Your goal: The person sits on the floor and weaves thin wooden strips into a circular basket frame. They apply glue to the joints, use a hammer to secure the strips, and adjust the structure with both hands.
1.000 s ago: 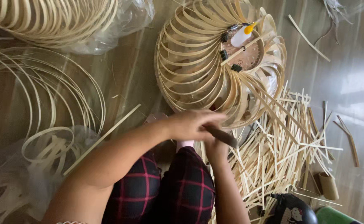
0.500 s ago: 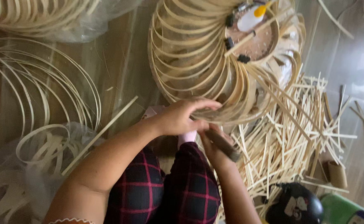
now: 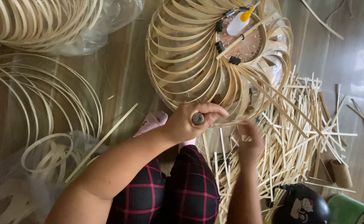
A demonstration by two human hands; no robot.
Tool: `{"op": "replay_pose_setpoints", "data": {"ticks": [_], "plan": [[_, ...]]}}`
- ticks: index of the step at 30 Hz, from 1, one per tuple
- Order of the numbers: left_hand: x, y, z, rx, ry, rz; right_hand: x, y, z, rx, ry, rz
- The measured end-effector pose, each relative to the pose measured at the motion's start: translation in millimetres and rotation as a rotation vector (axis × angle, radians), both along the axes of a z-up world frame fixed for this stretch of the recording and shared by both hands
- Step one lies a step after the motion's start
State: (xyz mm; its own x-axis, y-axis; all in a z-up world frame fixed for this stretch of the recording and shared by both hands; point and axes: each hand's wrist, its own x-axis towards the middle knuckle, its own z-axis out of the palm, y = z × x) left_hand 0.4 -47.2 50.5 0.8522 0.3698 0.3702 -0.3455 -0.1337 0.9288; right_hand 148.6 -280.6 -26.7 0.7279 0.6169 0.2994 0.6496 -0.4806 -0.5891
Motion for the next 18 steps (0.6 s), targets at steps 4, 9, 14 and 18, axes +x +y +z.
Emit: {"op": "replay_pose_setpoints", "data": {"ticks": [4,9,14,18], "plan": [[-6,-8,-1,-0.045,0.031,0.099,53,-42,3,0.018,-0.121,-0.243],[4,5,-7,0.037,0.077,-0.213,84,-61,-5,-0.233,-0.093,-0.395],[9,6,-13,0.043,0.014,-0.545,90,-71,-21,-0.428,-0.271,-0.353],[19,-7,-13,-0.020,0.022,-0.405,76,-86,-17,-0.701,-0.164,-0.414]]}}
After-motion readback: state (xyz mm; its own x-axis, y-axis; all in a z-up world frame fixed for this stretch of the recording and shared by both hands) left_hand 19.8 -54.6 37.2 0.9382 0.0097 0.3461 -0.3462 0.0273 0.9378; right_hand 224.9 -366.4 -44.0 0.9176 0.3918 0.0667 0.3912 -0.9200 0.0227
